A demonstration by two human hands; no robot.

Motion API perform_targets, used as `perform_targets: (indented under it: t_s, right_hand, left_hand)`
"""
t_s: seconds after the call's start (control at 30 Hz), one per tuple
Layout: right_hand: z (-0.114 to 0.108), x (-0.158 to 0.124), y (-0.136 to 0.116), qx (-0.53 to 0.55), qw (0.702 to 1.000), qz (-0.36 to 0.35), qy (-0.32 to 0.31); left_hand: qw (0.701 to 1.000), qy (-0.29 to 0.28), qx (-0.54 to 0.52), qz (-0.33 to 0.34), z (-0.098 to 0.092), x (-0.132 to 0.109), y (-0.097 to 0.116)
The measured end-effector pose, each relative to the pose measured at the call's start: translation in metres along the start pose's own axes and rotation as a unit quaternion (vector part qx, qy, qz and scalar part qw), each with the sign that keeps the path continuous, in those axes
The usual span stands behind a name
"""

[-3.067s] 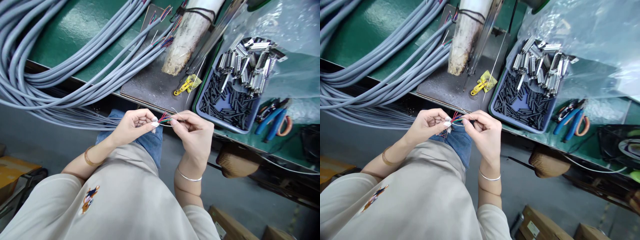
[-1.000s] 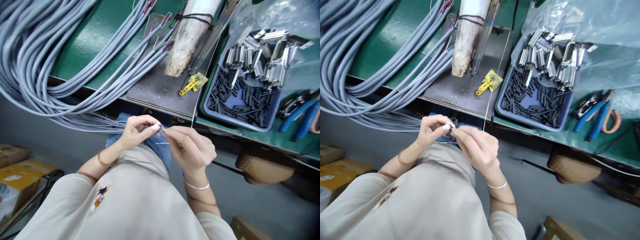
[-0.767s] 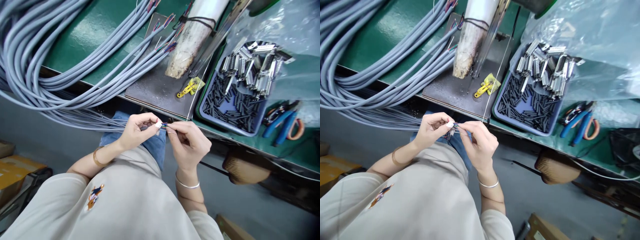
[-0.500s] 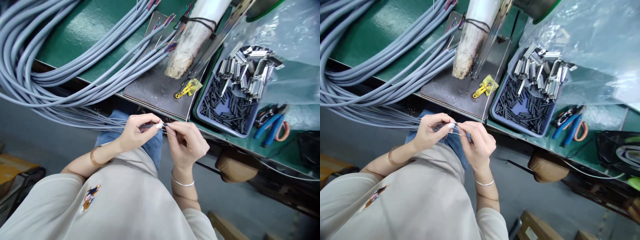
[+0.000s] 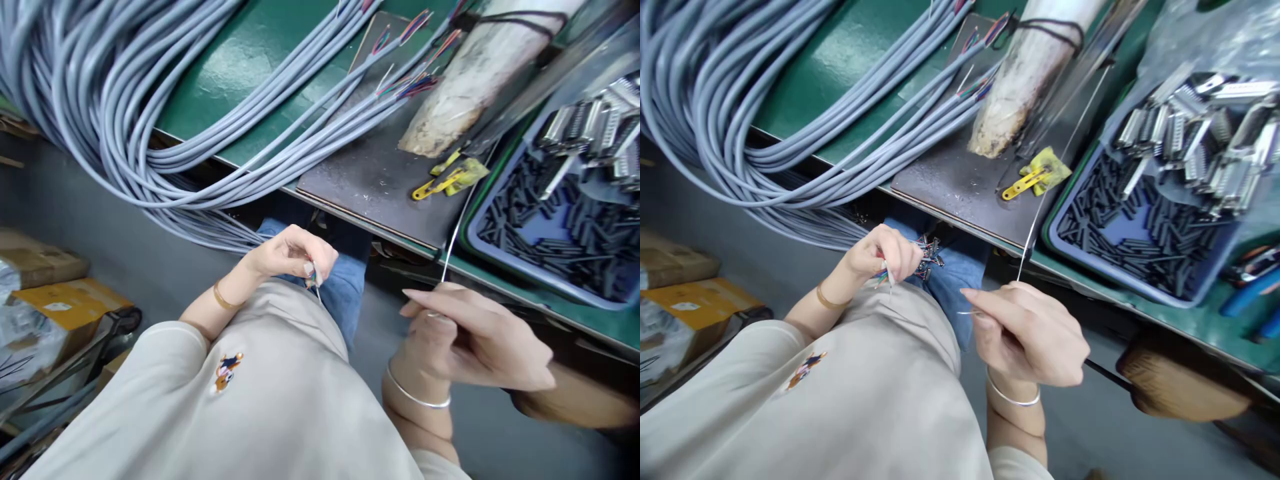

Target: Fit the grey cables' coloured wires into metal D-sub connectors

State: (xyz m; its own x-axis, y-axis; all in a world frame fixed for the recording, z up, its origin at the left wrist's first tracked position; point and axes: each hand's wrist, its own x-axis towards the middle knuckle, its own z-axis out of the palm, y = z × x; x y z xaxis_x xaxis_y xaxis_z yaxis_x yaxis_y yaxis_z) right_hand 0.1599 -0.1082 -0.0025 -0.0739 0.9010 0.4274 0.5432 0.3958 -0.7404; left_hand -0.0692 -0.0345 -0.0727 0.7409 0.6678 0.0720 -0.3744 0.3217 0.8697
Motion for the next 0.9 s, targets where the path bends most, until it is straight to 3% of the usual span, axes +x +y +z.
perform_targets:
  t_s: [0.07, 0.17, 0.4, 0.47, 0.53, 0.63, 0.73, 0.9]
  right_hand:
    - [0.005, 0.002, -0.005, 0.017, 0.997, -0.059, 0.036]
    - [0.011, 0.004, -0.009, 0.033, 0.993, -0.108, 0.017]
    - [0.013, 0.004, -0.013, -0.021, 0.996, -0.081, -0.007]
    - [0.014, 0.006, -0.015, -0.051, 0.996, -0.068, 0.026]
    - [0.014, 0.009, -0.017, -0.059, 0.997, -0.034, 0.048]
    - [0.014, 0.014, -0.018, -0.037, 0.998, 0.038, 0.024]
    - [0.015, 0.017, -0.017, -0.038, 0.998, 0.052, -0.006]
    - [0.018, 0.021, -0.015, -0.078, 0.996, 0.008, -0.038]
  left_hand:
    - [1.0, -0.007, 0.01, -0.01, -0.002, -0.002, -0.004]
    - [1.0, -0.014, 0.013, 0.006, -0.003, -0.004, -0.006]
    - [0.999, -0.013, 0.043, 0.012, 0.005, -0.002, 0.009]
    - [0.997, 0.016, 0.074, 0.009, 0.013, 0.0, 0.015]
    - [0.992, 0.085, 0.094, 0.007, 0.024, 0.002, 0.021]
    - [0.978, 0.175, 0.113, 0.019, 0.038, 0.008, 0.027]
    - [0.968, 0.189, 0.16, 0.039, 0.047, 0.013, 0.031]
    - [0.946, 0.192, 0.249, 0.075, 0.059, 0.021, 0.034]
